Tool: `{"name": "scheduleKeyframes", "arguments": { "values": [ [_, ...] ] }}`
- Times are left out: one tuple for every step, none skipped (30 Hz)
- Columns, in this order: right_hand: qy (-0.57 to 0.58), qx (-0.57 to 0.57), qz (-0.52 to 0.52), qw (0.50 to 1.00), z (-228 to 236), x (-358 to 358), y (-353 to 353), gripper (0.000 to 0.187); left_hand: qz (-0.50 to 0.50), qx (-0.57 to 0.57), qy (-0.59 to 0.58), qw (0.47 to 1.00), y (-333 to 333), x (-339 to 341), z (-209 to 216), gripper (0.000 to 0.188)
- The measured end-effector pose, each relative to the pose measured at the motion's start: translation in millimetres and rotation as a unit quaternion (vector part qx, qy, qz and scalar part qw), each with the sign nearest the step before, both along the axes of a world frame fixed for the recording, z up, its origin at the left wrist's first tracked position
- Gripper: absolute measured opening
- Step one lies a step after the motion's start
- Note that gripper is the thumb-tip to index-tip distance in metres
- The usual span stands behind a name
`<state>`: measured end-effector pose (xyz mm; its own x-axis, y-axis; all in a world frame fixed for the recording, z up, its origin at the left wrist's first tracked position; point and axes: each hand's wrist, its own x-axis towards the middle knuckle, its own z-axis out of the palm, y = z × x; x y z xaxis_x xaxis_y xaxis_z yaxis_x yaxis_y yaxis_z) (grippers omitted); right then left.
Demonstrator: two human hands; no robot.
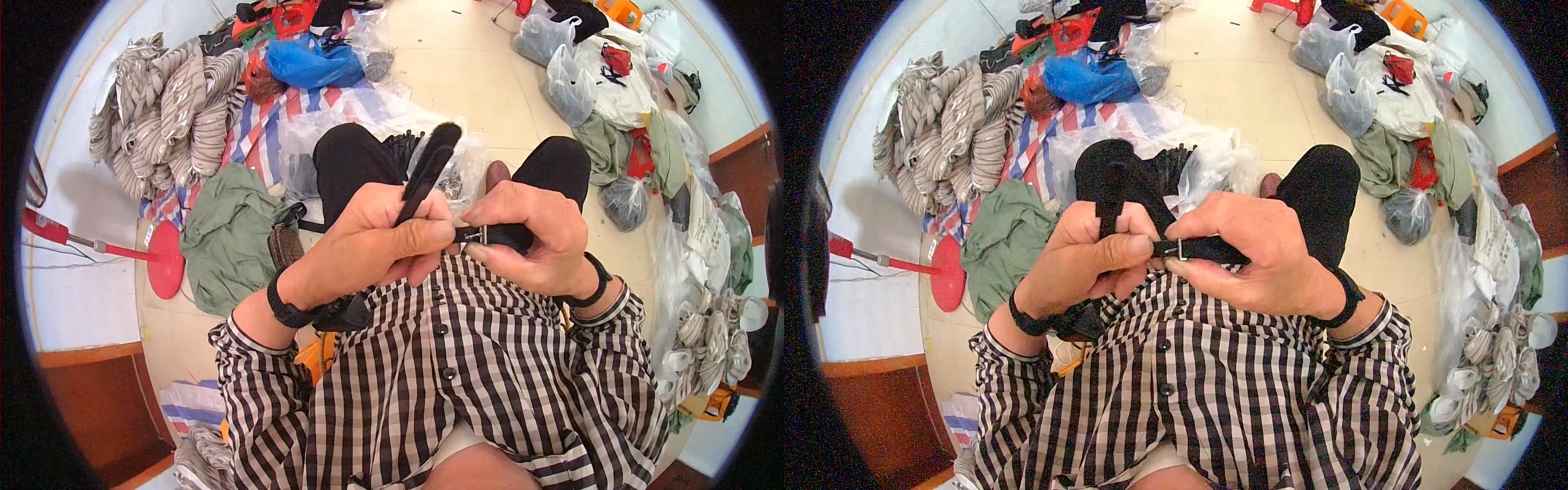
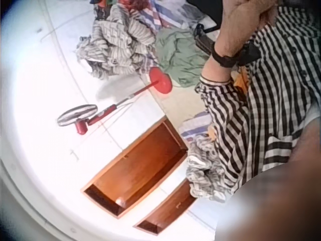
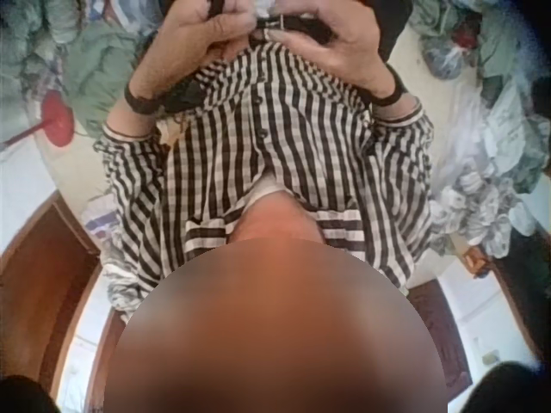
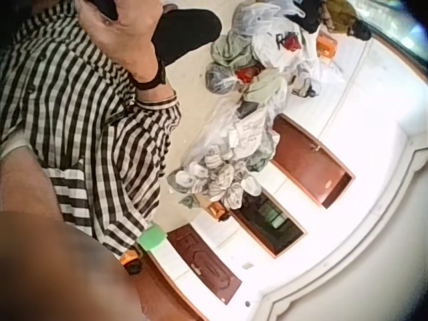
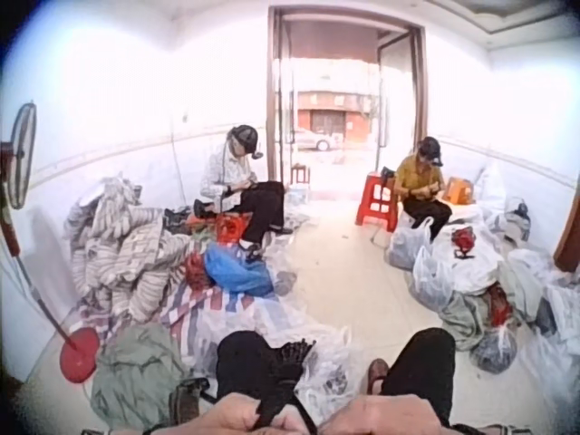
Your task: Assembling small metal buckles or clips onto black fabric straps or bands.
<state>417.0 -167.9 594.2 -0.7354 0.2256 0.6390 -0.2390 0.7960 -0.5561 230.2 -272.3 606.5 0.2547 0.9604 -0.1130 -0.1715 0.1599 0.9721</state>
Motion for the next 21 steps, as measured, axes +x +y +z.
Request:
{"name": "scheduleKeyframes", "arguments": {
  "values": [
    [0.003,0.0,-0.002,1.0,1.4,-1.6,-1.6,0.027,0.003,0.018,0.007,1.0,-2.9,-1.6,-1.8,0.021],
    [0.007,0.013,0.001,1.0,4.2,-3.3,-2.8,0.027,0.005,0.035,0.013,0.999,-5.1,-2.9,-3.2,0.022],
    [0.01,0.026,0.005,1.0,6.1,-4.4,-2.7,0.027,0.004,0.035,0.016,0.999,-5.4,-4.0,-4.0,0.022],
    [0.012,0.026,0.004,1.0,6.5,-4.2,-2.9,0.027,0.007,0.038,0.008,0.999,-5.5,-4.9,-4.5,0.022],
    [0.007,0.039,-0.004,0.999,6.7,-3.7,-3.0,0.027,0.011,0.04,0.001,0.999,-5.5,-5.4,-5.0,0.023],
    [0.001,0.052,-0.009,0.999,6.8,-3.4,-3.1,0.027,0.011,0.04,0.003,0.999,-6.3,-5.1,-5.8,0.023],
    [0.003,0.053,-0.009,0.999,6.6,-3.6,-3.6,0.027,0.014,0.054,0.008,0.998,-7.2,-4.4,-6.8,0.023],
    [0.008,0.048,-0.01,0.999,6.1,-3.8,-4.3,0.028,0.017,0.068,0.012,0.997,-7.7,-3.9,-7.5,0.024],
    [0.012,0.043,-0.011,0.999,5.9,-3.6,-5.5,0.028,0.016,0.068,0.013,0.997,-8.3,-3.7,-7.7,0.024],
    [0.013,0.042,-0.012,0.999,6.3,-3.5,-6.4,0.028,0.016,0.073,0.017,0.997,-8.7,-3.6,-8.0,0.024],
    [0.009,0.042,-0.023,0.999,7.3,-3.5,-7.2,0.027,0.015,0.077,0.021,0.997,-8.7,-3.5,-8.2,0.024],
    [0.007,0.041,-0.035,0.999,8.3,-3.3,-8.3,0.026,0.014,0.077,0.022,0.997,-8.8,-3.3,-7.8,0.024],
    [0.007,0.042,-0.036,0.998,8.7,-2.5,-9.2,0.026,0.018,0.061,0.014,0.998,-8.6,-2.9,-7.5,0.025],
    [-0.011,0.009,-0.043,0.999,8.9,-1.5,-9.9,0.025,0.022,0.045,0.005,0.999,-8.4,-2.5,-7.1,0.025],
    [-0.029,-0.024,-0.048,0.998,8.3,-1.6,-9.6,0.024,0.025,0.045,0.004,0.999,-8.0,-2.5,-7.2,0.025],
    [-0.031,-0.023,-0.046,0.998,7.9,-1.7,-9.2,0.024,0.022,0.042,-0.004,0.999,-7.4,-2.3,-6.4,0.025],
    [-0.022,-0.016,-0.044,0.999,7.8,-1.7,-8.7,0.024,0.019,0.039,-0.012,0.999,-6.5,-2.2,-5.5,0.026],
    [-0.013,-0.009,-0.042,0.999,8.2,-1.6,-8.7,0.024,0.023,0.041,-0.014,0.999,-6.6,-2.0,-4.0,0.026],
    [-0.015,-0.006,-0.039,0.999,7.7,-0.9,-7.9,0.024,0.012,0.054,-0.002,0.998,-6.0,-2.1,-2.2,0.025],
    [-0.004,0.004,-0.036,0.999,6.4,0.3,-6.6,0.025,0.001,0.067,0.01,0.998,-4.9,-2.1,-0.4,0.025],
    [0.008,0.015,-0.036,0.999,6.7,1.4,-5.4,0.026,0.002,0.071,0.007,0.997,-2.1,-1.5,1.1,0.025]
  ]
}}
